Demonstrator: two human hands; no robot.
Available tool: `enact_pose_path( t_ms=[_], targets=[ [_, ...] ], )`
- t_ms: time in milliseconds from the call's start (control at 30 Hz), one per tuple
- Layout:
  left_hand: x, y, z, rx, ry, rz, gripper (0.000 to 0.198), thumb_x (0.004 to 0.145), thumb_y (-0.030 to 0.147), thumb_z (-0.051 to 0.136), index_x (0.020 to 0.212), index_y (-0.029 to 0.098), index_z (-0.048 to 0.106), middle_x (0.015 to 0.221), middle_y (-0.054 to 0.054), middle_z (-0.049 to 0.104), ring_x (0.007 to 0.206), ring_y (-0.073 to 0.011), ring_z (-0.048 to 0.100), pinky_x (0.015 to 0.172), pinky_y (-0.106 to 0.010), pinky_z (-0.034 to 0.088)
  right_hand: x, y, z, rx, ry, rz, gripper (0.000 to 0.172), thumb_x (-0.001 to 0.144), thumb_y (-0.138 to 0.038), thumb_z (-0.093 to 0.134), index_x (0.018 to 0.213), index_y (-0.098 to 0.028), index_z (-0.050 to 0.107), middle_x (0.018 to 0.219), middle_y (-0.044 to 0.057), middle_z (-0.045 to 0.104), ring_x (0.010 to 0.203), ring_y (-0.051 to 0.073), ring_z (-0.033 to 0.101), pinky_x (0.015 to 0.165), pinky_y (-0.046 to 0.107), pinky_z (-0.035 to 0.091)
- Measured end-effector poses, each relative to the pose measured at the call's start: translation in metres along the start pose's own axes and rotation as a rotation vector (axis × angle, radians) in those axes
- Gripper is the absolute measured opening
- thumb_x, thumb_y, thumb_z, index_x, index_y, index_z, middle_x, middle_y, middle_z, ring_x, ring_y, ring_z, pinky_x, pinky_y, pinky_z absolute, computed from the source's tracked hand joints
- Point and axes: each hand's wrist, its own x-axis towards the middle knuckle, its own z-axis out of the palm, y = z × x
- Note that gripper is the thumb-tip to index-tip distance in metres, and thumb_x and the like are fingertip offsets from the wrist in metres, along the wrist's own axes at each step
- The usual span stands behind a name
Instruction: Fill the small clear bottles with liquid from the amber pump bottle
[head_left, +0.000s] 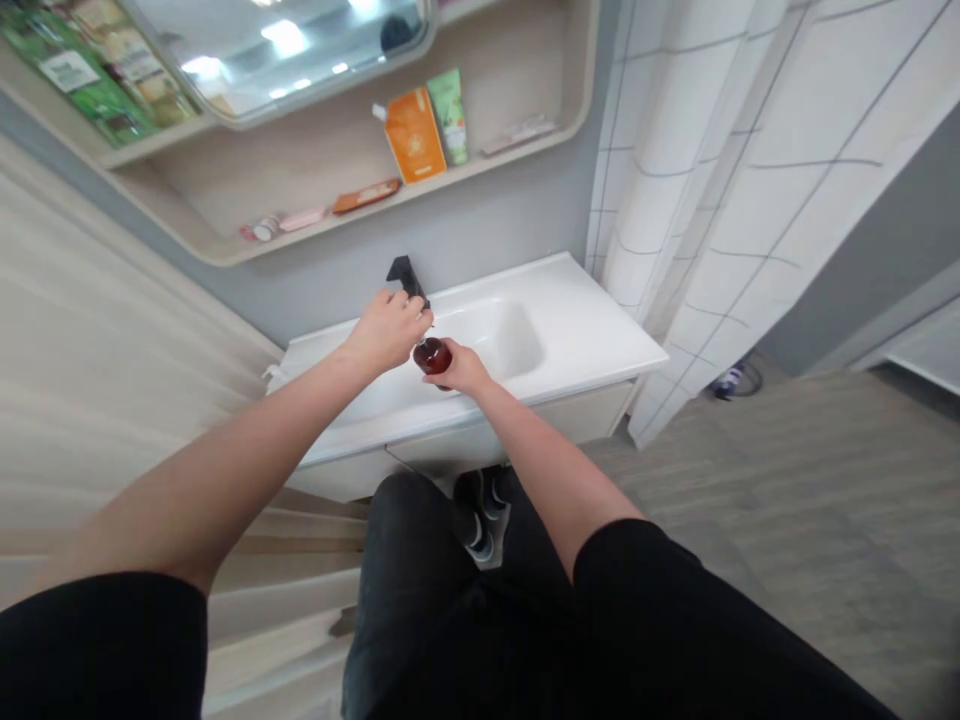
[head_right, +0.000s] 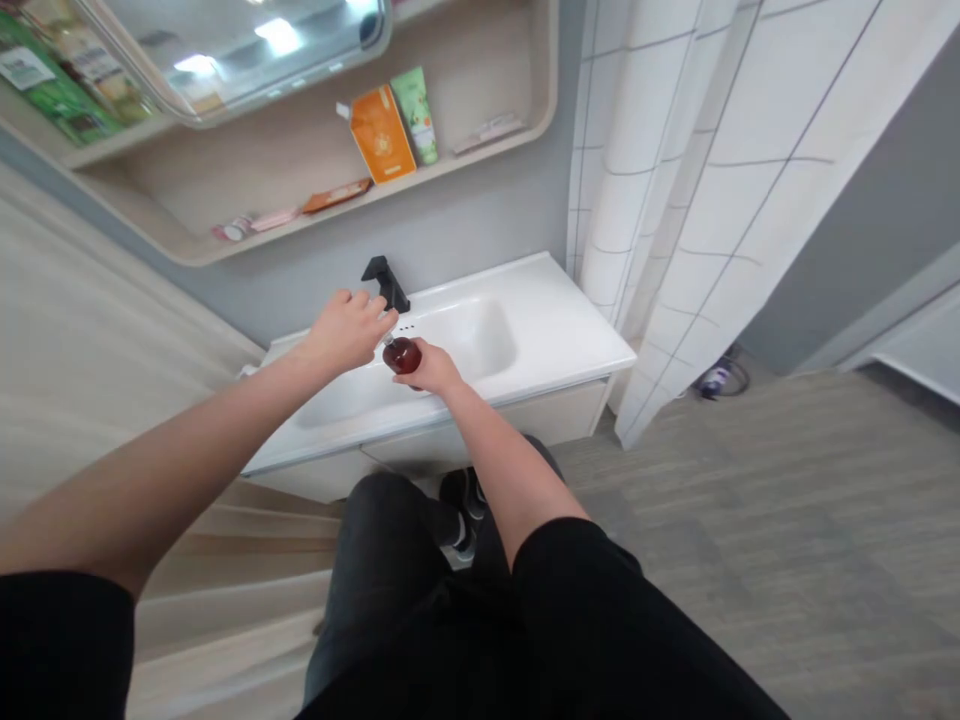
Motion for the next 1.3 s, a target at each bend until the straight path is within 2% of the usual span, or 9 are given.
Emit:
enact_pose_path(
  t_ms=[133, 233, 333, 433, 533, 733, 933, 1100, 1300],
  targets=[
    [-0.005, -0.014, 0.009, -0.084, 0.032, -0.140, 0.054, 0.081, 0.026, 0.077, 0.135, 0.023, 0.076, 0.131, -0.019, 0.070, 0.136, -0.0450, 0.060, 0.116, -0.058, 0.039, 0.000, -0.002, -0.001, 0.041, -0.010, 0.005, 0.081, 0.065, -0.045, 0.104, 0.137, -0.026, 0.070, 0.120, 0.003, 0.083, 0.113, 0.030, 0.079, 0.107, 0.043, 0.060],
    [-0.014, -0.032, 0.033, -0.280, 0.129, -0.279, 0.057, 0.075, 0.026, 0.078, 0.131, 0.024, 0.077, 0.127, -0.016, 0.072, 0.124, -0.0410, 0.067, 0.111, -0.054, 0.047, 0.000, -0.002, -0.001, 0.074, -0.023, 0.004, 0.081, 0.065, -0.046, 0.103, 0.136, -0.026, 0.070, 0.122, 0.003, 0.083, 0.114, 0.030, 0.078, 0.107, 0.043, 0.060],
    [-0.030, -0.043, 0.071, -0.673, 0.265, -0.479, 0.060, 0.063, 0.022, 0.077, 0.123, 0.024, 0.075, 0.121, -0.010, 0.074, 0.102, -0.0315, 0.070, 0.091, -0.044, 0.056, 0.000, -0.003, -0.002, 0.063, -0.027, 0.018, 0.080, 0.064, -0.047, 0.103, 0.134, -0.025, 0.071, 0.120, 0.004, 0.083, 0.112, 0.030, 0.078, 0.107, 0.044, 0.060],
    [-0.053, -0.038, 0.112, -1.212, 0.368, -0.726, 0.063, 0.053, 0.020, 0.071, 0.116, 0.024, 0.066, 0.113, -0.005, 0.073, 0.089, -0.0244, 0.069, 0.069, -0.034, 0.054, 0.001, -0.002, -0.001, 0.053, -0.017, 0.037, 0.082, 0.064, -0.046, 0.103, 0.134, -0.022, 0.070, 0.119, 0.006, 0.083, 0.111, 0.030, 0.078, 0.108, 0.045, 0.059],
    [-0.080, -0.022, 0.147, -1.579, 0.430, -0.857, 0.061, 0.051, 0.020, 0.065, 0.111, 0.025, 0.061, 0.115, -0.004, 0.072, 0.090, -0.0210, 0.070, 0.067, -0.028, 0.053, 0.002, 0.001, 0.000, 0.045, -0.013, 0.057, 0.081, 0.064, -0.047, 0.103, 0.133, -0.022, 0.069, 0.121, 0.006, 0.083, 0.112, 0.030, 0.078, 0.108, 0.045, 0.059],
    [-0.107, -0.007, 0.189, -1.681, 0.432, -0.888, 0.057, 0.049, 0.019, 0.061, 0.105, 0.024, 0.060, 0.113, -0.002, 0.070, 0.089, -0.0166, 0.068, 0.072, -0.026, 0.054, 0.003, 0.009, 0.001, -0.006, 0.023, 0.045, 0.082, 0.064, -0.052, 0.102, 0.132, -0.022, 0.069, 0.122, 0.007, 0.083, 0.113, 0.031, 0.077, 0.109, 0.046, 0.059],
    [-0.103, -0.011, 0.199, -1.640, 0.373, -0.844, 0.063, 0.045, 0.016, 0.060, 0.107, 0.025, 0.060, 0.112, -0.002, 0.067, 0.089, -0.0186, 0.067, 0.068, -0.027, 0.052, 0.000, 0.002, -0.003, -0.057, 0.120, 0.068, 0.081, 0.064, -0.055, 0.100, 0.132, -0.024, 0.068, 0.121, 0.008, 0.082, 0.113, 0.034, 0.078, 0.110, 0.051, 0.059],
    [-0.103, -0.010, 0.198, -1.586, 0.324, -0.836, 0.064, 0.044, 0.012, 0.064, 0.106, 0.025, 0.061, 0.115, -0.003, 0.067, 0.092, -0.0208, 0.066, 0.064, -0.026, 0.050, -0.002, -0.001, -0.044, -0.066, 0.230, 0.093, 0.078, 0.066, -0.058, 0.096, 0.129, -0.023, 0.069, 0.125, 0.012, 0.081, 0.117, 0.034, 0.076, 0.112, 0.053, 0.059],
    [-0.103, -0.009, 0.201, -1.574, 0.274, -0.794, 0.066, 0.044, 0.009, 0.065, 0.108, 0.026, 0.063, 0.117, -0.004, 0.069, 0.093, -0.0228, 0.067, 0.062, -0.026, 0.050, -0.013, 0.023, -0.137, -0.207, 0.356, 0.136, 0.080, 0.061, -0.059, 0.097, 0.126, -0.021, 0.067, 0.123, 0.015, 0.080, 0.113, 0.034, 0.076, 0.108, 0.056, 0.060]
  ],
)
